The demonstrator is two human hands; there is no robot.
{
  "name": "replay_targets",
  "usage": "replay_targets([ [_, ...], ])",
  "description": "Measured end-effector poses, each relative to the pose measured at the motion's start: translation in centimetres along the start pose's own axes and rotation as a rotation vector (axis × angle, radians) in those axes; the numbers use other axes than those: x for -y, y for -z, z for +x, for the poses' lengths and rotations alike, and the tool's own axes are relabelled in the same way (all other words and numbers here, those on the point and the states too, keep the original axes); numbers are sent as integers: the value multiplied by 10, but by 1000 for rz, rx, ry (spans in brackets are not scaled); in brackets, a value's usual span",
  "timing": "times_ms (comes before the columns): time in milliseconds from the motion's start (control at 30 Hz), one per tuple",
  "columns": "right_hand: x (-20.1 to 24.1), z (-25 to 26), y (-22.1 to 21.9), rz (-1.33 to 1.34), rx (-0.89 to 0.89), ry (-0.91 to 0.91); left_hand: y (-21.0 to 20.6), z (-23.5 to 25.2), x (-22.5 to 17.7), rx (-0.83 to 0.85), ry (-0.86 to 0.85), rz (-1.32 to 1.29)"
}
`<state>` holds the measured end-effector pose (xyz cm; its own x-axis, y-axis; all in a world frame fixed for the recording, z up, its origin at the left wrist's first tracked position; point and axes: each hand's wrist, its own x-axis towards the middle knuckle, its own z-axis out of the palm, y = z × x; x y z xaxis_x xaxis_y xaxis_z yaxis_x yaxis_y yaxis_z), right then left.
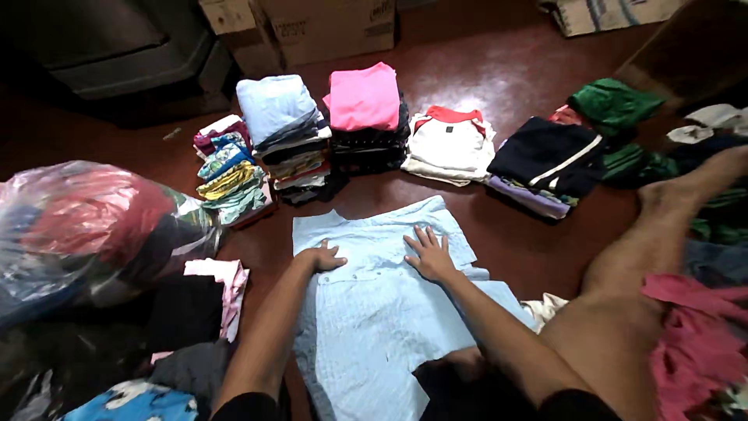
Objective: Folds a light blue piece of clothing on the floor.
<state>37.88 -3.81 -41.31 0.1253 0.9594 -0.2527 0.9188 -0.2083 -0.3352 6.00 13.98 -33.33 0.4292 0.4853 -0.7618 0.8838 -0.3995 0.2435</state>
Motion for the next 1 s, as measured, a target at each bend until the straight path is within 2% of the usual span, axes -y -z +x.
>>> replay_targets([
  [100, -37, 7, 11, -11, -73, -108, 10, 31, -36, -93, -41, 47],
  [167, -63, 15, 32, 3, -70, -160, 17, 49, -61, -173, -52, 89],
  [267, -86, 28, 78, 74, -43, -224, 16, 77, -85, -440, -46, 153],
  [367, -93, 19, 110, 82, -192, -130, 21, 91, -106, -588, -84, 194],
  [433, -94, -10, 126, 129, -159, -39, 23, 66, -115, -561, -191, 196],
  [500, -111, -53, 128, 133, -11, -23, 16, 21, -111, -483, -316, 211],
  [600, -148, -122, 116, 101, 129, -172, -28, -61, -97, -301, -396, 219],
  [700, -173, -169, 98, 89, 95, -398, -95, -127, -94, -277, -420, 290],
  [800, -164, -181, 87, 62, 85, -583, -144, -150, -91, -415, -399, 346],
  [900, -144, -172, 89, 49, 181, -697, -158, -168, -85, -509, -355, 363],
  [933, -140, -170, 95, 65, 246, -712, -159, -175, -84, -495, -360, 371],
  [1000, -152, -167, 87, 43, 221, -658, -165, -182, -77, -482, -386, 363],
])
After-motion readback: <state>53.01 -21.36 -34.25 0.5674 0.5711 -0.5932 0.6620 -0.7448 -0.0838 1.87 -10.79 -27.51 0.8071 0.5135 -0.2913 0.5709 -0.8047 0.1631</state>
